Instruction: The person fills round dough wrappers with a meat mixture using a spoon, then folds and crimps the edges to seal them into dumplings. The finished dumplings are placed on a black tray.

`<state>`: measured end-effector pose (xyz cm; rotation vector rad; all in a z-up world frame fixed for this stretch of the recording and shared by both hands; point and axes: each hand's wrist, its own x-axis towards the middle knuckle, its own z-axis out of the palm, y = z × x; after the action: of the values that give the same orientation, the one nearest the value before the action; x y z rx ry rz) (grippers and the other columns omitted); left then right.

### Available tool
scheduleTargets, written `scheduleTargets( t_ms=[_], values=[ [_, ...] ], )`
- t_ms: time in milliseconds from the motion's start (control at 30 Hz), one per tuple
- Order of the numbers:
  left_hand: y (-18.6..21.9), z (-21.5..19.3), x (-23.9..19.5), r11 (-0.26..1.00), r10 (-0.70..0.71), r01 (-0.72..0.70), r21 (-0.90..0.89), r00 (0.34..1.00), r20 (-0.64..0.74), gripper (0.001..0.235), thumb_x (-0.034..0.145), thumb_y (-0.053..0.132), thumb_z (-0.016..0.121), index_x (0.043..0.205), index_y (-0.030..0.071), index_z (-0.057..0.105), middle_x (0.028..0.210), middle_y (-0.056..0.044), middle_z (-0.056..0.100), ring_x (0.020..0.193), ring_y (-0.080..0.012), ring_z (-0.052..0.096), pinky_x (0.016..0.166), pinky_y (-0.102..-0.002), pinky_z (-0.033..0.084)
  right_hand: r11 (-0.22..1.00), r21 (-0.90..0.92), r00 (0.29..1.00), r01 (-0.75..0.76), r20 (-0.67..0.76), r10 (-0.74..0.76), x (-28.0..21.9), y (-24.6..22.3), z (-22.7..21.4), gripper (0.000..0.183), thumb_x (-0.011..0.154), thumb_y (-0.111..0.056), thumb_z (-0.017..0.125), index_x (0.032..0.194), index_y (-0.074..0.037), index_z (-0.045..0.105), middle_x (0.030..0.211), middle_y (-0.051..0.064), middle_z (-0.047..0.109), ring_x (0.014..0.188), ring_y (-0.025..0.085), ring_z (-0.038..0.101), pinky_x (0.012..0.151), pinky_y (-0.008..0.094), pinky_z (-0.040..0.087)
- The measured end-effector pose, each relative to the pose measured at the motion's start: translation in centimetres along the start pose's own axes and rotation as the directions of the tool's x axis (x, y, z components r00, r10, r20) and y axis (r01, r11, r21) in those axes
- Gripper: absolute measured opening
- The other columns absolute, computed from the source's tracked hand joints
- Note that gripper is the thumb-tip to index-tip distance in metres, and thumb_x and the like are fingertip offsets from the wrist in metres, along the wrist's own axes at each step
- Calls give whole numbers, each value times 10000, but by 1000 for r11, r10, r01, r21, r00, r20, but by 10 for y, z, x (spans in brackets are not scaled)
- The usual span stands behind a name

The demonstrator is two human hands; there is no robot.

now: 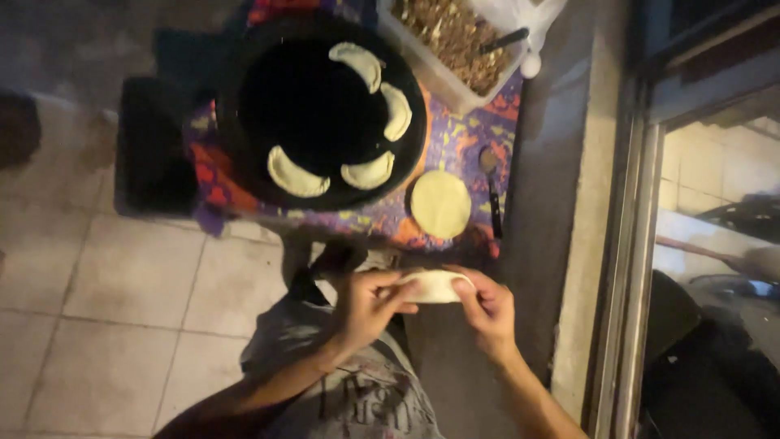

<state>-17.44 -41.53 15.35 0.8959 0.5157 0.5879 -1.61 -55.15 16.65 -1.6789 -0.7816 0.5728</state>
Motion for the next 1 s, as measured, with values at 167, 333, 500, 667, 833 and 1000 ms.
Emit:
scheduleTargets(
  t_ms=[167,333,500,667,833,1000],
  values=[
    [41,-15,-34,967,61,-64,247,998,17,215,878,73,781,1061,-41,779,1123,-227,763,869,-365,782,613,-374,709,995,98,964,32,260,-57,-9,-6,19,275,902,-68,746,1155,38,746,935,166,813,826,124,680,757,368,597],
    [-27,-46,47,963,112,-146,229,982,153,313,856,187,758,1116,13,770,1049,-152,763,973,-231,684,757,-405,611,969,184,982,-166,124,145,-20,-28,28,180,967,-103,661,1040,30,758,778,213,774,655,221,756,489,268,602],
    [-31,-71,206,356,353,-319,879,916,189,195,854,329,824,1006,206,814,955,-46,747,924,-298,742,768,-390,613,861,459,933,-221,-157,323,0,-16,2,254,1056,-140,562,1111,89,657,892,277,739,729,311,776,597,257,668],
    [-69,-89,281,229,223,-169,959,968,117,143,761,236,891,887,226,822,903,-63,741,930,-326,734,768,-413,616,789,554,893,-264,-167,417,7,-23,-7,221,1035,-147,598,1081,59,665,894,286,741,738,335,775,620,294,677],
    [-80,-111,309,250,122,27,968,991,-59,140,745,377,878,862,330,817,841,-91,767,901,-341,745,751,-429,628,776,553,908,-302,-81,411,10,-29,-8,267,1008,-161,635,1131,66,701,900,309,743,748,360,777,659,356,688],
    [-52,-98,307,240,-30,196,951,981,-194,133,713,256,833,824,328,815,915,-58,783,919,-301,752,791,-363,610,769,553,905,-320,-62,421,13,-30,-8,277,1013,-146,621,1168,69,704,896,318,738,753,363,775,672,372,690]
  ],
)
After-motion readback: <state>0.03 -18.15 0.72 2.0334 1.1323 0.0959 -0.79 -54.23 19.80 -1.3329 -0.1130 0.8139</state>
